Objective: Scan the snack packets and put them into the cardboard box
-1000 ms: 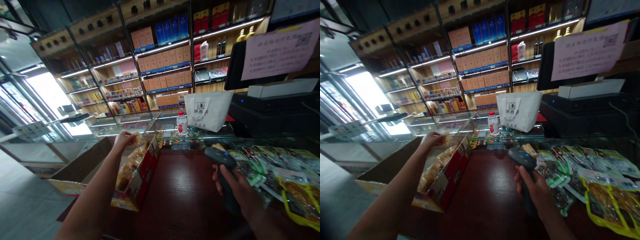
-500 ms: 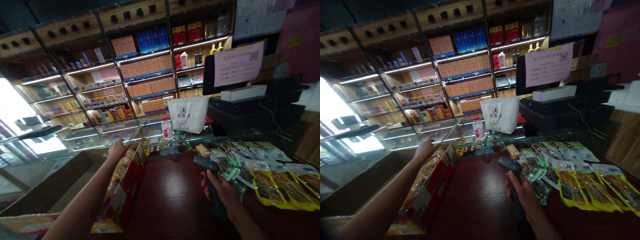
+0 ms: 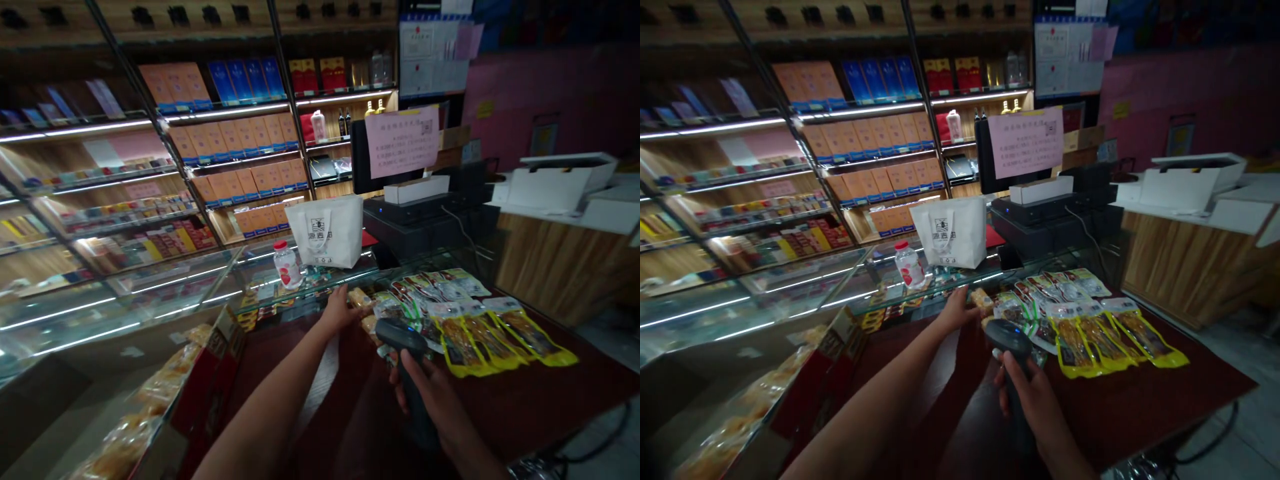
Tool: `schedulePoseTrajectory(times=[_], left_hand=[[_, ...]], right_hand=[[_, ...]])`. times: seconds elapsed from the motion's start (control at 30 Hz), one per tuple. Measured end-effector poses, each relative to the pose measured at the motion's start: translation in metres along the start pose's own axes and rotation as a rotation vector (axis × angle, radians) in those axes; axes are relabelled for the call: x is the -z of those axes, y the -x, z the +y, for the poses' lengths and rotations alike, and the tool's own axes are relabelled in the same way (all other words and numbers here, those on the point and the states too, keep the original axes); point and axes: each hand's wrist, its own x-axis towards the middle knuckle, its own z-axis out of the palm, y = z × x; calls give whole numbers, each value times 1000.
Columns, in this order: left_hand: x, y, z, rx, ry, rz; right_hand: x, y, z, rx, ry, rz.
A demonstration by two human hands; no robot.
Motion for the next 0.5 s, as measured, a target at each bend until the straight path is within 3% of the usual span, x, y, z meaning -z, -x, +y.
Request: schedulePoseTrajectory(times=[0.13, 0.27, 0.37, 0.5], left_hand=[[-19, -23, -1, 83, 32, -35], [-22, -19, 0, 122, 86, 24], [-17, 3, 1, 155, 133, 141], [-11, 59, 2, 154, 250, 288]], right_hand=[[5, 6, -3, 20, 8, 19], [4, 6, -2, 6, 16, 28], [4, 2, -2, 12, 12, 24], [2, -7, -3, 37, 27, 47]])
